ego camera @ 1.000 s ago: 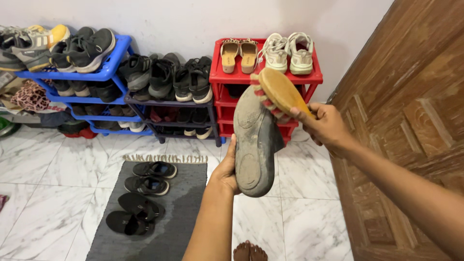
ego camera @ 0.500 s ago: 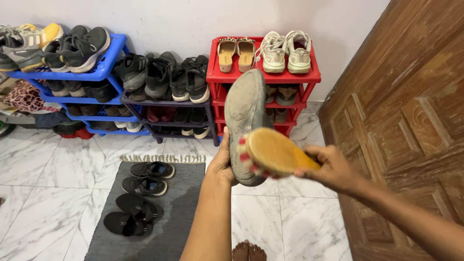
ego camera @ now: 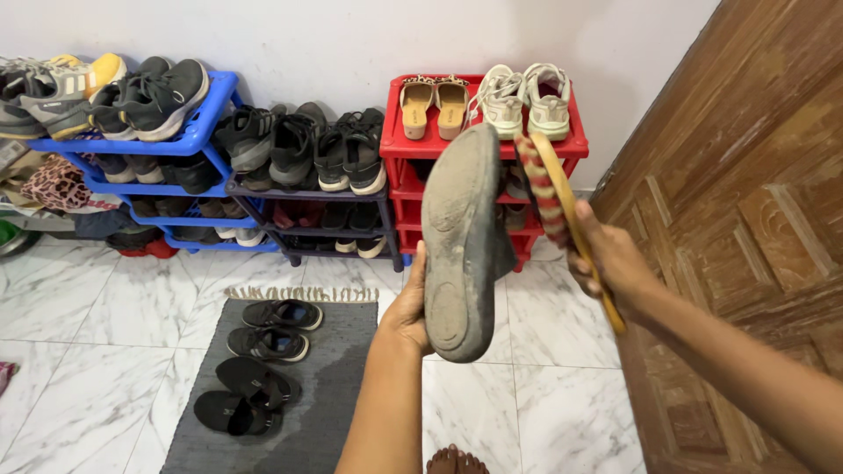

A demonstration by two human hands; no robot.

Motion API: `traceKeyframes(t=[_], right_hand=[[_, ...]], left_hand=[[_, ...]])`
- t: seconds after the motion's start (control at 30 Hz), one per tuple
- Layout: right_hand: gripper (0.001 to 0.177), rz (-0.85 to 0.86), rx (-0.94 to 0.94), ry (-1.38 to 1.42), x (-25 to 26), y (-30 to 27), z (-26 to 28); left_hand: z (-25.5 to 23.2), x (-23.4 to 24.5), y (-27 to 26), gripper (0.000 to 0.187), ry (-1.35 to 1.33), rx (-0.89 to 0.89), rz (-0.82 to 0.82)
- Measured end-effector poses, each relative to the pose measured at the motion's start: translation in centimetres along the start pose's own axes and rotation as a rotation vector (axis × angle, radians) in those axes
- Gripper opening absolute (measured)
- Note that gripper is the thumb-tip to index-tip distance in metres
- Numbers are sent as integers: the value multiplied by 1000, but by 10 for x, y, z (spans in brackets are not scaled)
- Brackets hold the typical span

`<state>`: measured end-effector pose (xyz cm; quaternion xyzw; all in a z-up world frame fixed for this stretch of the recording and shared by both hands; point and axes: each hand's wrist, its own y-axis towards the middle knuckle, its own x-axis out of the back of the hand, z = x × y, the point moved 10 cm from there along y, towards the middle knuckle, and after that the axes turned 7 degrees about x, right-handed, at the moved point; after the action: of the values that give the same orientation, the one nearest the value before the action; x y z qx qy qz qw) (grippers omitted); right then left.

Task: The person uses a wooden-handled brush to clean the soles and uppers of several pairs of shoes. They pick up each shoe from a mat or rack, brush it thoroughly, and return it to the rack.

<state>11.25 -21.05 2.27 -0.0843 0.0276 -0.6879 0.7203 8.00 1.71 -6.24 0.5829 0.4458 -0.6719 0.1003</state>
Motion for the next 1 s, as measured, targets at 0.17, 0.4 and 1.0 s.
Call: traceKeyframes(t=[0.17,0.4,1.0], right_hand=[[71,24,-78,138,-24,18,9],[65,93,71,-111,-26,-14,-14],[49,154,-131,-14,7,-66,-100]], left_hand=[[10,-14,6,64,-22,35,81],[-19,-11,29,68,-24,-81,86],[-81,22,14,62,-166,-583,-274]])
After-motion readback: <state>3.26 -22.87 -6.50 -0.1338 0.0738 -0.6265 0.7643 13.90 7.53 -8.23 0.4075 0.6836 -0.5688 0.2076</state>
